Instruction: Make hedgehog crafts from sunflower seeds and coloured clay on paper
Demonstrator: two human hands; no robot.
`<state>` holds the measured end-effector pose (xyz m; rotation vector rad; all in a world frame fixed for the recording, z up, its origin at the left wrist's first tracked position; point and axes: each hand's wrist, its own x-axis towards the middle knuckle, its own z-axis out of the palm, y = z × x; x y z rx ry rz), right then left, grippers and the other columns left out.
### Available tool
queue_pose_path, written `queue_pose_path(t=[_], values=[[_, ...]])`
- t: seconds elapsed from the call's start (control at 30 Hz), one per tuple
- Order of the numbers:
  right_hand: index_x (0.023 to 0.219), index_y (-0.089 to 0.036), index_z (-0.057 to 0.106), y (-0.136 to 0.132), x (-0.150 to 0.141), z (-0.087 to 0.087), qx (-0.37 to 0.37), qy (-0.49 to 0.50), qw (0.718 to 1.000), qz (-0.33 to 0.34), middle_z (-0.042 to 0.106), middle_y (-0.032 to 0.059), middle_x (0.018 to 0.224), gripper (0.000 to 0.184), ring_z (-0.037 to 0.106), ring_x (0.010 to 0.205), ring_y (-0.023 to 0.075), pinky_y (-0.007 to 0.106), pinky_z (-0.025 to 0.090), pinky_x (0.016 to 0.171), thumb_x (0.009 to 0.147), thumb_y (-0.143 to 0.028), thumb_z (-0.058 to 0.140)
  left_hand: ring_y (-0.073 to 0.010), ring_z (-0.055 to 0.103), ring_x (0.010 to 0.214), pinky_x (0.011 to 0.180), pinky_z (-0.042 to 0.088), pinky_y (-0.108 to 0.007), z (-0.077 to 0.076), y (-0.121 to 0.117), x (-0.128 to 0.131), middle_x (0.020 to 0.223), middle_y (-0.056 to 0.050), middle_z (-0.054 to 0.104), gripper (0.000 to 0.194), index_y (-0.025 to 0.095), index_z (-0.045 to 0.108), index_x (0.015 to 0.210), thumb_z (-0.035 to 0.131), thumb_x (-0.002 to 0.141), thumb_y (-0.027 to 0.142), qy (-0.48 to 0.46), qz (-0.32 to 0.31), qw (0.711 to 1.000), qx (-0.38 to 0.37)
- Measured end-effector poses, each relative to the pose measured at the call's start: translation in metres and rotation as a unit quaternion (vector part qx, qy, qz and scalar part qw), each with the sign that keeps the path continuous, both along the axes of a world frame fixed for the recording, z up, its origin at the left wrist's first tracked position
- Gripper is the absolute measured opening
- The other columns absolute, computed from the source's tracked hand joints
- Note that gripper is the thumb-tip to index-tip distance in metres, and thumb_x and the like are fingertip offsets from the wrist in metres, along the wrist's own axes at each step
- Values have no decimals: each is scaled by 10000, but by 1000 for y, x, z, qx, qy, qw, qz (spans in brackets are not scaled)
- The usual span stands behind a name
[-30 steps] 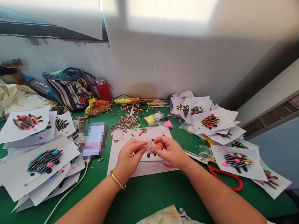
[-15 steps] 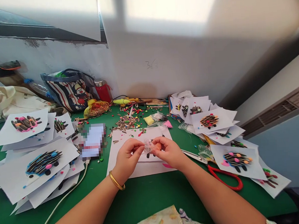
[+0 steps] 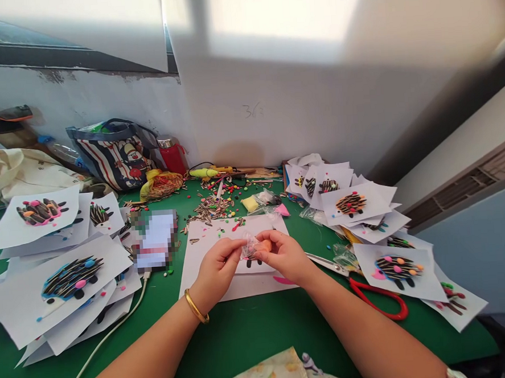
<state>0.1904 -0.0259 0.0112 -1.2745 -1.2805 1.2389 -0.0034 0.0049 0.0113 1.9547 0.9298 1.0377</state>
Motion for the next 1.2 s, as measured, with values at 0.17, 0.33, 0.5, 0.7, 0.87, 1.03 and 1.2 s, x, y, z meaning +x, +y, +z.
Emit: queue_pose_path(t=[0.17,0.33,0.5,0.7,0.87,1.03,1.2], values=[[947,-204,633,0,-1,0,8,-42,999,-3,557,-49,657,297,554,629,137,286,472,641,711,-349,740,-151,556,768,704,460,-271,-2,-2,3,816,-29,595,231,218,711,983,484,942,213,50,-51,997,10],[1014,-208,620,0,2,2,3,0,1000,1,652,-2,813,378,649,754,185,328,517,717,698,-357,766,-170,572,821,751,467,-296,-2,-2,3,881,-44,633,279,231,700,1111,487,933,245,-1,-31,999,-26],[1071,-207,624,-2,2,5,2,73,997,21,683,24,856,389,694,823,211,363,543,768,774,-438,723,-161,535,680,625,435,-282,1,-1,1,742,-27,612,312,205,702,1112,517,910,355,-88,-11,980,-180],[1058,-212,619,-3,-4,4,-2,123,992,24,663,-8,752,396,712,812,207,377,547,796,780,-469,733,-120,423,592,549,356,-245,5,-3,2,649,29,491,281,194,697,979,719,771,381,-109,3,979,-171],[1093,-213,604,-3,-4,2,-9,151,988,24,673,11,830,430,718,849,215,384,539,826,781,-478,736,-112,394,595,557,338,-237,4,-1,1,645,43,455,210,195,608,831,663,833,399,-147,56,976,-153],[1136,-211,594,-2,-2,4,-7,143,990,18,668,46,985,479,692,863,195,342,528,784,766,-471,751,-124,377,592,565,321,-250,3,-1,0,617,48,413,226,202,592,965,483,946,398,-199,43,959,-197],[1163,-207,581,-1,-3,4,-8,129,992,13,680,53,956,519,673,867,200,345,521,766,765,-503,735,-132,393,612,592,330,-263,1,-3,0,640,42,416,218,199,594,1030,464,945,352,-191,37,959,-205]])
